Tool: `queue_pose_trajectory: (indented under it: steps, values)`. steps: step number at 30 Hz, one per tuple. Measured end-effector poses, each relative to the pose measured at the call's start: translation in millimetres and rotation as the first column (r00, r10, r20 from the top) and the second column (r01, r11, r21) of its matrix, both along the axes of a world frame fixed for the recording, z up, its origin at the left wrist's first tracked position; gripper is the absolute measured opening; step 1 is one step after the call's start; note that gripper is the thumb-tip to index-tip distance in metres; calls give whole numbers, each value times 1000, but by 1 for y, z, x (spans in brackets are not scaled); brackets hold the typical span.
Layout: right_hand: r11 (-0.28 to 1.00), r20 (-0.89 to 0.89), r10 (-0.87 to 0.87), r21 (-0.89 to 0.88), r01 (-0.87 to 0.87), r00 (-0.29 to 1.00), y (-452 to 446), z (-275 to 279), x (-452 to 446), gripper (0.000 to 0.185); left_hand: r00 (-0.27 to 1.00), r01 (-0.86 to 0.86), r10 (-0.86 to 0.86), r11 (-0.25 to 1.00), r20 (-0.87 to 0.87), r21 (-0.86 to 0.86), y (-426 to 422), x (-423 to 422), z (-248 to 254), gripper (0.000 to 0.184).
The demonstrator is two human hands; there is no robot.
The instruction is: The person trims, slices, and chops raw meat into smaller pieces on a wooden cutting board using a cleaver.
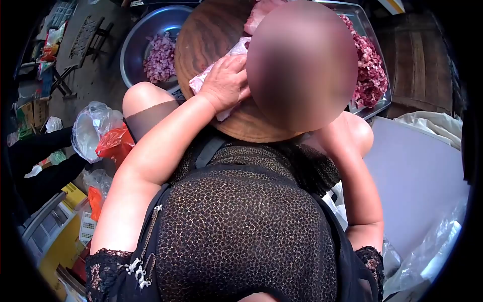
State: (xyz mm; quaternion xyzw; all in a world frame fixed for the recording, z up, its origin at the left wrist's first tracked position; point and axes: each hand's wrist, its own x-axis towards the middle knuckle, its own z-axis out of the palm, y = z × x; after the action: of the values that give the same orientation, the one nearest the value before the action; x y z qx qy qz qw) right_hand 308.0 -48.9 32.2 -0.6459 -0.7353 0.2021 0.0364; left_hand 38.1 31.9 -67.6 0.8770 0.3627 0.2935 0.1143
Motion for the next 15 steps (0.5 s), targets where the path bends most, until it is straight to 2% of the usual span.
queue_pose_trajectory:
  steps: [1, 3, 6, 9, 11, 13, 14, 15]
  values:
    - [1000, 0, -8, -7, 8, 1000, 0, -1, -1, 23, 1000, -10, 10, 1000, 5, 1, 0, 1, -1, 43]
    - [987, 63, 14, -159, -4, 998, 5, -3, -5, 24, 1000, -17, 17, 1000, 10, -1, 2, 3, 0, 43]
    - [985, 95, 117, -136, -103, 989, 31, -20, -9, 22, 999, 46, -47, 995, -6, -91, 4, 1, 4, 44]
    - [974, 61, 203, -113, -195, 977, 72, -19, -36, 18, 1000, 20, -20, 997, -4, -76, 6, 4, 2, 43]
    - [960, 50, 270, -86, -265, 962, 98, -21, -54, 15, 999, -41, 45, 989, 29, -140, 8, 3, 2, 43]
    - [951, 75, 296, -110, -287, 952, 115, -18, -76, 14, 998, -49, 52, 992, 22, -114, 8, 3, 2, 45]
    - [933, 122, 331, -190, -305, 936, 121, -8, -84, 16, 998, -50, 53, 992, 22, -114, 8, 1, -2, 46]
    - [935, 118, 330, -176, -307, 937, 123, -11, -88, 16, 999, -48, 51, 992, 19, -116, 8, 0, -4, 46]
